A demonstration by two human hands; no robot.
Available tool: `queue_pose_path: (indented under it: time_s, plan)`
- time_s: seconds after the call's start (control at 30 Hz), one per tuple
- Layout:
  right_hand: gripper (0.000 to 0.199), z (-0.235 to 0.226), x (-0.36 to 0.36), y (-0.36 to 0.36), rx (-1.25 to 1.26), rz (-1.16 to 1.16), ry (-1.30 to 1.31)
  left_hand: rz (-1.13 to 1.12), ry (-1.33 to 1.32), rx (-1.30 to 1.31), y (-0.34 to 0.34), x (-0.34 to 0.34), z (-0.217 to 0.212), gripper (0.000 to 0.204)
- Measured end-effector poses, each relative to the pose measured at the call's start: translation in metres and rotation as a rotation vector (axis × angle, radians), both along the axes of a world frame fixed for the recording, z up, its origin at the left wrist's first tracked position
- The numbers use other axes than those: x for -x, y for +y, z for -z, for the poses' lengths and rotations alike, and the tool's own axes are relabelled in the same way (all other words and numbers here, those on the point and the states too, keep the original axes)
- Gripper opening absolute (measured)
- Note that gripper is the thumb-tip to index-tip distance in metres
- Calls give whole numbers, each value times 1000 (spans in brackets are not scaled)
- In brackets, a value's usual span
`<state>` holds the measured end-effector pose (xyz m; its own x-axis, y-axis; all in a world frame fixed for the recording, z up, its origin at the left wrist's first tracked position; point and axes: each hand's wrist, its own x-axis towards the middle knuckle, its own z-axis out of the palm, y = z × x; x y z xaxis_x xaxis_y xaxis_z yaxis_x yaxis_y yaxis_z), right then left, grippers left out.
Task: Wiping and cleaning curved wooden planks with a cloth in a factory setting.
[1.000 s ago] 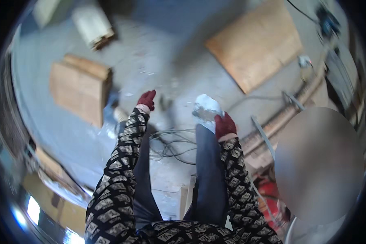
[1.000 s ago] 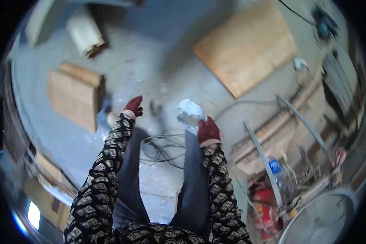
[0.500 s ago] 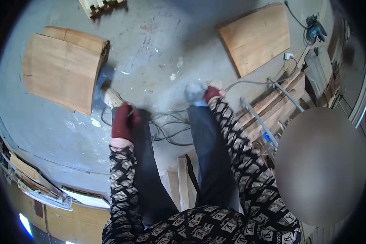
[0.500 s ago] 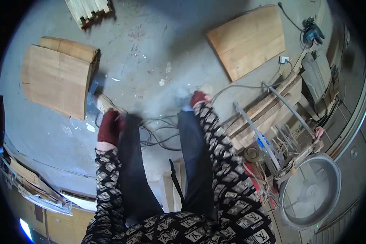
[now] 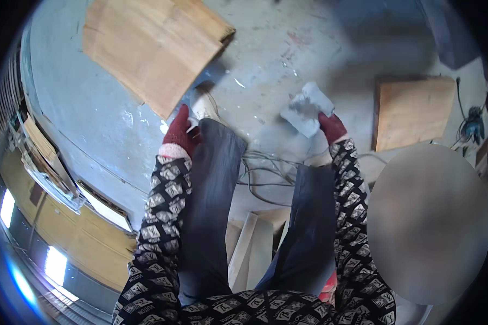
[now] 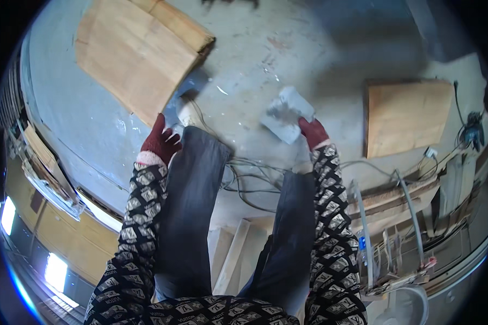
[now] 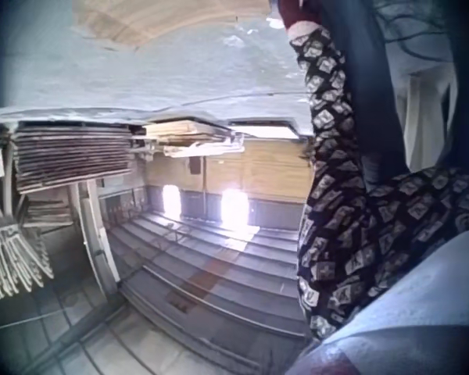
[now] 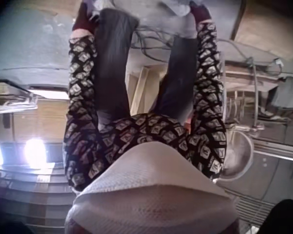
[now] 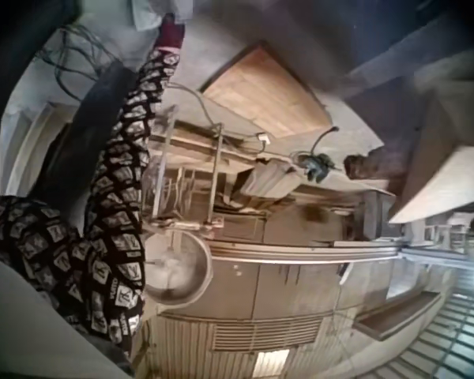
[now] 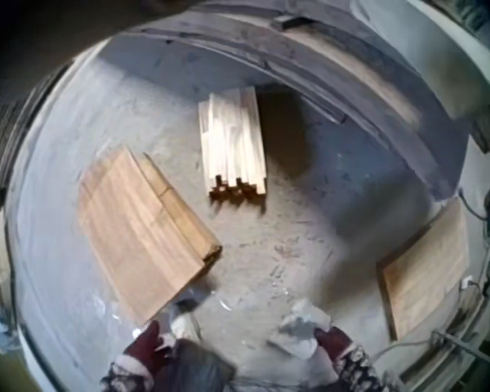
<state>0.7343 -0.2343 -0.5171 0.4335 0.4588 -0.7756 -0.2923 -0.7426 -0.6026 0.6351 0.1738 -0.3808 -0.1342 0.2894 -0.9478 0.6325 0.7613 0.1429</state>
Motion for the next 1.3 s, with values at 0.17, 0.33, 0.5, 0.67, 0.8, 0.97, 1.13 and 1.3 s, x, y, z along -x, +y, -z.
queue_pose_path:
  time_s: [0.17,0.33,0.5,0.67,0.8,0.97,1.13,1.3]
  plan:
    - [48,-68,-66,170,-337,389,-31,352,466,-442,92,126,41,106]
    - [40,-66,-136,277,-237,-76,-312,164,-628,-116,26,82,58,61]
    - [38,-90,-94,335,-563,324,-122,-292,-578,-15,94,116,32,54]
    - [56,-111,-92,313,-142,188,-295,-124,-571,-145,63,85,-78,51]
    - [58,-150,-43,276,-148,270,-223,201,-499,-286,56,87,-174,47]
    - [50,-193,60,113,-129,550,-275,516,-371,-128,-43,54,-293,43]
    - [31,-313,142,-50,118,380,-275,635,-240,90,-141,44,-363,44]
    - [35,-415,176,-182,143,926,-244,875,-378,443,-260,-13,-362,43]
